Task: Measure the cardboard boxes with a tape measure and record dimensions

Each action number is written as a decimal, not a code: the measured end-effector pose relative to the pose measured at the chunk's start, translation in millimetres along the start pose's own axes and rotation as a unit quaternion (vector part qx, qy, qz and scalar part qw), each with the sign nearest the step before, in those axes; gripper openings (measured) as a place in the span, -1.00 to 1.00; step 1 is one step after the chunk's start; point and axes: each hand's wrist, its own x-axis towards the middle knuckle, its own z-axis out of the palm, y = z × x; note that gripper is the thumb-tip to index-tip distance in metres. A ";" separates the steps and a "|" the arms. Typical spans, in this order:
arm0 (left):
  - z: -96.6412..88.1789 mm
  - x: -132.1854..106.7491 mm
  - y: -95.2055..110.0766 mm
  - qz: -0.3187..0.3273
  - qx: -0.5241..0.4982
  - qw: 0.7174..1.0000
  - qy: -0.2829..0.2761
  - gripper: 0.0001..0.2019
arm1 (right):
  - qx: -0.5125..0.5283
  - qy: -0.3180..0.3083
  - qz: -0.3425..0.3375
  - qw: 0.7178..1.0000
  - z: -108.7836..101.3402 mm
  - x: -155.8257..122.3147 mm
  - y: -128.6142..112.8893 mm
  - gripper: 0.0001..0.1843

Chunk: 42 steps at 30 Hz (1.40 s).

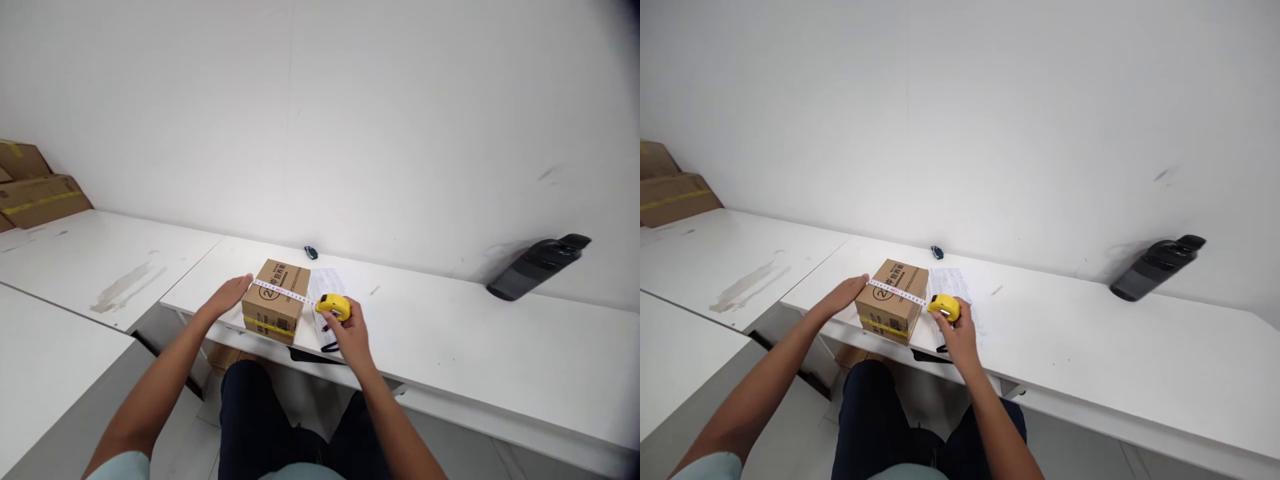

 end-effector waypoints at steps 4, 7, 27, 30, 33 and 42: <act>15.5 -2.7 -7.5 -0.042 -0.150 0.986 -0.060 -0.46 | -0.046 -0.037 -0.026 0.998 27.8 1.2 -6.6 -0.51; -1.6 6.3 -3.7 -0.057 -0.118 0.991 -0.004 -0.52 | -0.038 -0.061 -0.016 0.997 29.1 6.5 -16.7 -0.53; 23.6 86.3 48.7 0.132 0.121 0.983 -0.044 -0.54 | -0.196 -0.014 -0.194 0.961 109.2 -42.4 -41.9 -0.55; 19.1 74.3 63.5 0.156 0.129 0.979 0.018 -0.64 | -0.187 -0.043 -0.215 0.958 101.8 -41.1 -44.7 -0.51; 19.1 36.9 85.0 0.199 0.112 0.971 0.076 -0.66 | -0.144 -0.036 -0.255 0.955 79.9 -52.4 -38.8 -0.38; 77.0 -79.3 108.5 0.252 0.100 0.960 -0.074 -0.52 | -0.192 0.069 -0.317 0.926 4.9 -73.1 -28.2 -0.41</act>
